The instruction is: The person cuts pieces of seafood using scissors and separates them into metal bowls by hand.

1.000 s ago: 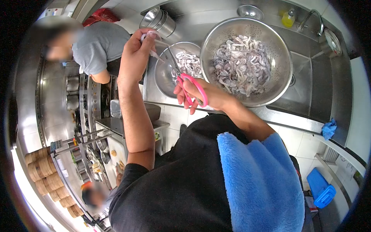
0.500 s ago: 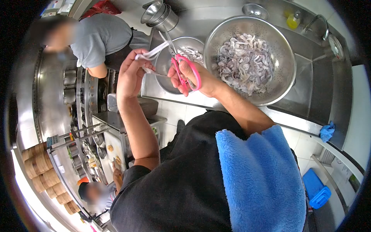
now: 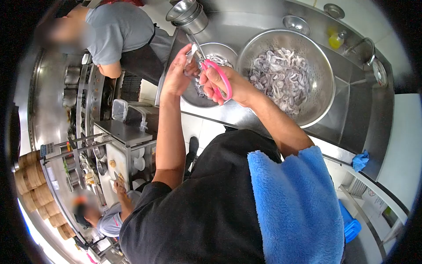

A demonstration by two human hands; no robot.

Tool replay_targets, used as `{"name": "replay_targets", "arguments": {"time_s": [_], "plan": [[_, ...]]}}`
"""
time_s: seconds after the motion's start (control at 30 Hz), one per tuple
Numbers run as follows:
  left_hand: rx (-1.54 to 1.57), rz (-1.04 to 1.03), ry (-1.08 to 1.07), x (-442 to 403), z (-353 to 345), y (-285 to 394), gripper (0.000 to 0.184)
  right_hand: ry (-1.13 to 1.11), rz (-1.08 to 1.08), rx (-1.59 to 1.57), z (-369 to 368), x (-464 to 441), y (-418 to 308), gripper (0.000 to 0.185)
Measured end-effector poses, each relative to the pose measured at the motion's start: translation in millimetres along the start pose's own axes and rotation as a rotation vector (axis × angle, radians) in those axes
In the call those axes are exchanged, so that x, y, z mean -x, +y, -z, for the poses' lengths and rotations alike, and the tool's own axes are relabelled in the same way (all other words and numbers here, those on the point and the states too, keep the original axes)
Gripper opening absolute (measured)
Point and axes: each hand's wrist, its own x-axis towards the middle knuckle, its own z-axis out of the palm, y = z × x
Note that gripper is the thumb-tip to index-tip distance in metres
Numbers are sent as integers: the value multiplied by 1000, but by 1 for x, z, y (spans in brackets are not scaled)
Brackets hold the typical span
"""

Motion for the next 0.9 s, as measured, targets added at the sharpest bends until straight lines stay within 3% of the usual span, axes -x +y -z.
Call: {"name": "replay_targets", "arguments": {"time_s": [0.1,0.2,0.37,0.6,0.9], "plan": [[-110,-6,-50,-5,2,-9,65,11,-6,-7,-2,0,0,81],[-39,35,-113,-7,-3,-16,35,8,11,-50,0,-2,0,81],[16,92,-167,-5,-8,-19,23,21,29,-159,7,-4,1,78],[-144,140,-119,0,1,-29,24,43,-94,-230,16,-3,3,85],[-296,194,-42,7,19,-47,23,94,-133,-376,17,-6,27,72]]}}
